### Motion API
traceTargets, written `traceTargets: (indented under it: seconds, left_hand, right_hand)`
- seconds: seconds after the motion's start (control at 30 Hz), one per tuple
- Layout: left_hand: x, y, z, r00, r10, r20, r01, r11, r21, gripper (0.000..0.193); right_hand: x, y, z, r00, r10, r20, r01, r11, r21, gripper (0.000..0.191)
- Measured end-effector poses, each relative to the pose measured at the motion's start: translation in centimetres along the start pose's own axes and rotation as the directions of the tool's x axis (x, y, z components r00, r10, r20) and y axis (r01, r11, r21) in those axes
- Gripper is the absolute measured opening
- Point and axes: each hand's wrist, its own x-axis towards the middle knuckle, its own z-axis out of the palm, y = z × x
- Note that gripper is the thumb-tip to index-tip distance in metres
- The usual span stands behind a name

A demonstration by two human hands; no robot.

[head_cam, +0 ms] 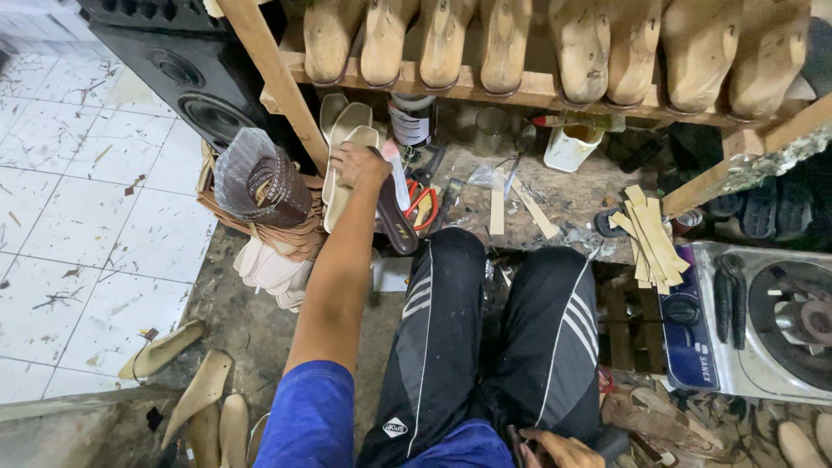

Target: The person picks up a shoe last and a shoe sole, then inserts the last into the sole to check the fit. They repeat this process with another last and sole, adjusting the fit by hand before placing the last on a nearby shelf.

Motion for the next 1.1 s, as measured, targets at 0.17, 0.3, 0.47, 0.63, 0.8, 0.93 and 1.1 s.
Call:
traceTargets:
  seconds: [0.17, 0.3, 0.47, 0.63, 0.8, 0.93, 1.1]
  left_hand:
    - [2.7, -1.2, 1.8, 0.996, 0.09, 0.002, -0.085, 0.945, -0.314, 0.068]
    - [3.9, -3.7, 0.2, 0.936, 0.291, 0.198, 0.111, 0.291, -0.95, 0.039]
    - [-4.0, -7.5, -2.1, 0.864, 0.498, 0.066, 0.171, -0.168, -0.971, 0.015]
    - [-18.6, -7.5, 0.0, 0.811, 0.545, 0.212, 0.371, -0.199, -0.907, 0.02]
    - [-27.3, -7.2, -0.7, 0.597, 0.731, 0.33, 0.681, -0.245, -0.69, 0.052]
    - [-31.6, -6.8, 0.0, 0.512, 0.82, 0.256, 0.714, -0.24, -0.658, 0.081]
    - [-32.5, -7.4, 2.4, 0.361, 0.873, 0.328, 0.824, -0.134, -0.55, 0.076]
  right_hand:
    - [-1.2, 0.4, 0.0, 0.998, -0.025, -0.054, 0.027, 0.999, 0.038, 0.026]
    - [-1.2, 0.4, -0.8, 0.968, 0.198, 0.156, -0.217, 0.969, 0.121, 0.03]
    - [3.3, -1.8, -1.7, 0.839, 0.509, 0.19, -0.502, 0.591, 0.631, 0.03]
    - [8.1, -6.3, -3.0, 0.842, 0.435, 0.319, -0.504, 0.421, 0.754, 0.065]
    - [9.0, -8.7, -3.6, 0.8, 0.351, 0.486, -0.544, 0.086, 0.834, 0.036]
    - [7.9, -9.3, -5.4, 0.753, 0.214, 0.623, -0.555, -0.304, 0.775, 0.036]
    - [4.2, -6.7, -8.9, 0.91, 0.4, 0.109, -0.308, 0.476, 0.824, 0.05]
